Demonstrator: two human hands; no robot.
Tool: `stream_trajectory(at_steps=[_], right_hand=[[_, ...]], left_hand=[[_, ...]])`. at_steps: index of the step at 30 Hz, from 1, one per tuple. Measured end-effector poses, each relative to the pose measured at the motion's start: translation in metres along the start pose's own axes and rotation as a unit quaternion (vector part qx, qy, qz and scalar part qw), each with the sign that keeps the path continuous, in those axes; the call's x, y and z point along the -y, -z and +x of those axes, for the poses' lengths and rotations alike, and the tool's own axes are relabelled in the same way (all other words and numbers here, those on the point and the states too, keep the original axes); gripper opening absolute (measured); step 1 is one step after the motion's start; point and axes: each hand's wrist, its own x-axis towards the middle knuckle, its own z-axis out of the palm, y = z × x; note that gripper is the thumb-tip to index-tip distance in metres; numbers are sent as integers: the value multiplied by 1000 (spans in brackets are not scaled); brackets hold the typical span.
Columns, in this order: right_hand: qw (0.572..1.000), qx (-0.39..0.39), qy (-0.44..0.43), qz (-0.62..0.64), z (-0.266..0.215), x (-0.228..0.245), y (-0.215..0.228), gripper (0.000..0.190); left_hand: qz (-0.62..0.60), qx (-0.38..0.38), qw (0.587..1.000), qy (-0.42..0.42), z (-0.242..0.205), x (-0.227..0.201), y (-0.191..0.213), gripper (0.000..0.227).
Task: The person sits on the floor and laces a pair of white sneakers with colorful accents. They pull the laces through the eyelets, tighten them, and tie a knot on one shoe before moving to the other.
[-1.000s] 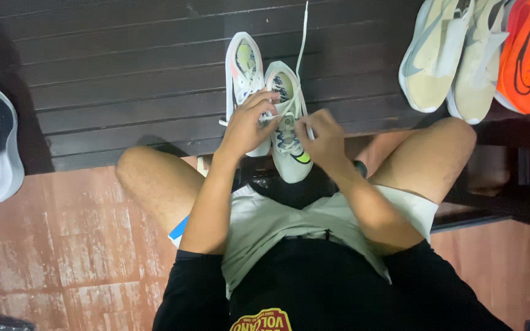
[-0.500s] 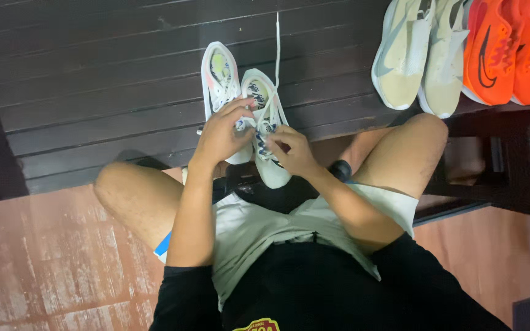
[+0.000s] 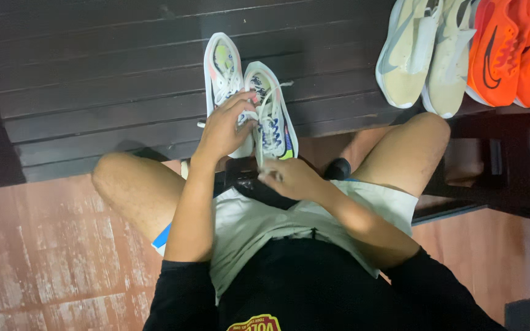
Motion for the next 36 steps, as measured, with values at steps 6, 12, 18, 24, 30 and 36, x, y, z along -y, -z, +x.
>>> stream_trajectory(at_steps=[6,12,18,24,30,36], right_hand=[[991,-4,104,-87,-24,17,-4,14],[999,-5,40,25,-40,-32,-35,33],[994,14,104,-10,-51,20,-24,43],[962,58,251,-89,-59,38,-23,16],[973,111,80,-184,-57,28,-24,23],[929,246,178,-212,-56,15,-45,14]], left_hand=[[17,5,1000,8,-3,6,-7,22],[8,0,1000,29,-3,-2,-6,20],[20,-14,999,23,-3,1,-11,22],[29,-5,999,36,-6,-5,-8,20],[45,-61,997,12,-6,-10,-11,24],[70,-99,992,-15,-5,5,-32,23]])
